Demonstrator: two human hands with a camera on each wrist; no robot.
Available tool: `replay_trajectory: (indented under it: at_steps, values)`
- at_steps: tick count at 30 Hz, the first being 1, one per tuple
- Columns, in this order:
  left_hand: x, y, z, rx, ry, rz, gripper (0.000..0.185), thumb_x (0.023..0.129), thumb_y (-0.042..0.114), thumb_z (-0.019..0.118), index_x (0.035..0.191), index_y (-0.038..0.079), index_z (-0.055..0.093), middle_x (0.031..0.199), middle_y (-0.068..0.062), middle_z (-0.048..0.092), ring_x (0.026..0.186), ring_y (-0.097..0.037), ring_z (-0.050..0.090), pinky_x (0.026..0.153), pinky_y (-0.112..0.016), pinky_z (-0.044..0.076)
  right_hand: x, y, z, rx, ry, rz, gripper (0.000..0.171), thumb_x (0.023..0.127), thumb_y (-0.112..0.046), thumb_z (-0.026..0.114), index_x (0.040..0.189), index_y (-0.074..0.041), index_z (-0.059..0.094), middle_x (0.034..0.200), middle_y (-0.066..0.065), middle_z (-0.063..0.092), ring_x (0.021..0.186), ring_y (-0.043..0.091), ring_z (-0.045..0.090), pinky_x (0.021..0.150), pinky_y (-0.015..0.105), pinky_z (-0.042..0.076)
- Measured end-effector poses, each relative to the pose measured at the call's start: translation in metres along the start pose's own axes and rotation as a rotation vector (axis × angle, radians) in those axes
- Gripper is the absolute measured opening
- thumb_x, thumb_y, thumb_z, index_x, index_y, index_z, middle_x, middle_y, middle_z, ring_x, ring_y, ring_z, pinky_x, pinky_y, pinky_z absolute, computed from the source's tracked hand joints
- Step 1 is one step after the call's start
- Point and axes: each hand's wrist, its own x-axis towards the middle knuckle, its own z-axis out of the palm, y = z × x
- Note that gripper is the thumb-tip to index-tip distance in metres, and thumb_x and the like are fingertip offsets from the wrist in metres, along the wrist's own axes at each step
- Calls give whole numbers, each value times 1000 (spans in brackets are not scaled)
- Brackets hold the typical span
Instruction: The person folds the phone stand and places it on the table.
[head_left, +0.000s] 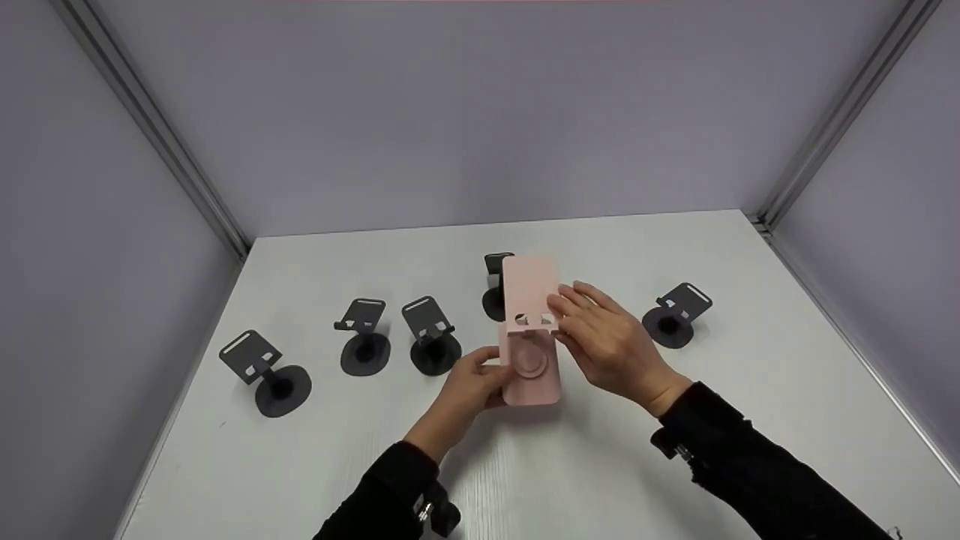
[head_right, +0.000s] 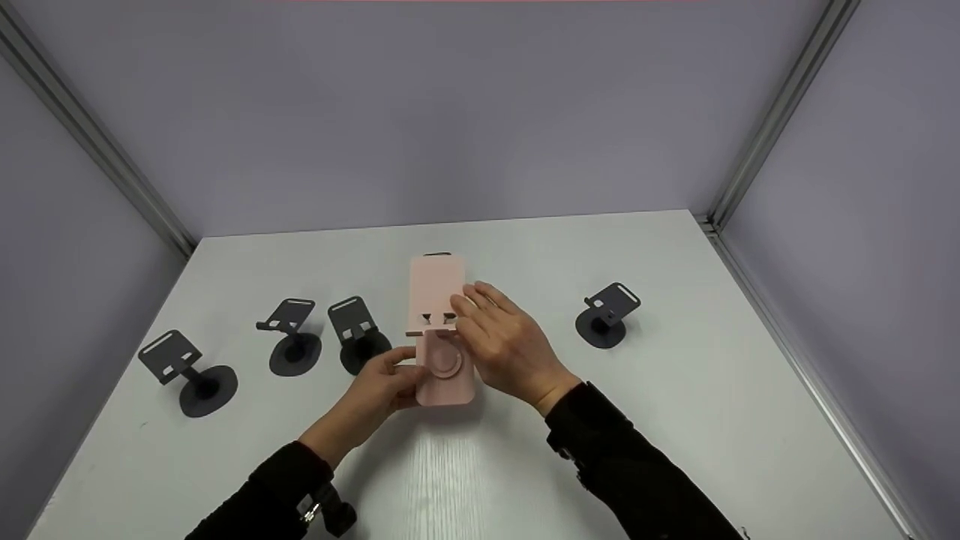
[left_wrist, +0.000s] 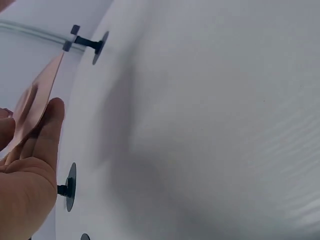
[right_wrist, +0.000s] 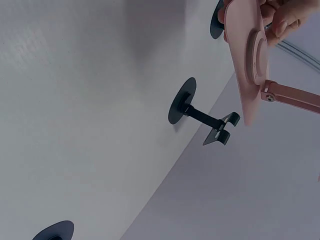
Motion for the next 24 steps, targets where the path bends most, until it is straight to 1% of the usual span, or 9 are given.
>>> replay_trajectory:
  at_steps: [2, 4, 7, 10, 14, 20, 24]
  values:
    - [0, -1, -2, -30, 17, 2, 38, 99, 7, 62, 135, -4, 54, 108, -19, 75, 87, -18, 72, 79, -34, 62, 0, -2, 1, 13, 7, -4, 12, 97, -5, 63, 97, 6, 68, 120, 21, 72, 113, 37, 70, 104, 50, 52]
    - [0, -1, -4, -38, 32, 4, 35, 98, 4, 61, 132, -4, 55, 105, -18, 75, 84, -17, 71, 76, -33, 62, 1, -4, 1, 26, 10, -5, 11, 97, -4, 63, 96, 6, 67, 120, 21, 72, 114, 37, 69, 103, 50, 52]
    - [-2, 0, -6, -22, 47, 8, 33, 96, 2, 61, 128, -4, 56, 102, -17, 75, 81, -16, 70, 73, -31, 62, 1, -5, 2, 36, 7, -6, 14, 100, -6, 61, 92, 5, 66, 121, 21, 72, 114, 37, 69, 103, 50, 53]
    - [-2, 0, -6, -4, 57, 16, 32, 94, 0, 62, 126, -4, 56, 101, -17, 75, 80, -16, 70, 71, -31, 61, 0, -6, 2, 36, -5, -9, 17, 102, -8, 59, 92, 5, 65, 122, 21, 71, 115, 36, 69, 102, 50, 53]
    - [-2, -1, -7, 17, 79, 19, 31, 92, -3, 61, 122, -5, 54, 100, -18, 75, 79, -18, 70, 69, -32, 61, -2, -6, 3, 32, -30, -18, 15, 100, -8, 62, 97, 5, 67, 125, 20, 70, 118, 35, 68, 103, 48, 53]
    - [-2, -1, -12, 74, 132, -4, 28, 91, -6, 59, 118, -3, 54, 95, -15, 75, 77, -18, 72, 66, -32, 61, -9, -5, 6, 51, -64, -25, 15, 100, -11, 63, 101, 3, 70, 127, 18, 70, 119, 34, 68, 104, 48, 52]
    - [-2, 0, -16, 97, 155, 10, 27, 88, -8, 59, 114, -3, 53, 93, -15, 75, 74, -18, 71, 62, -31, 60, -14, -2, 7, 62, -91, -26, 13, 99, -11, 65, 102, 1, 72, 128, 17, 70, 119, 33, 68, 104, 47, 52]
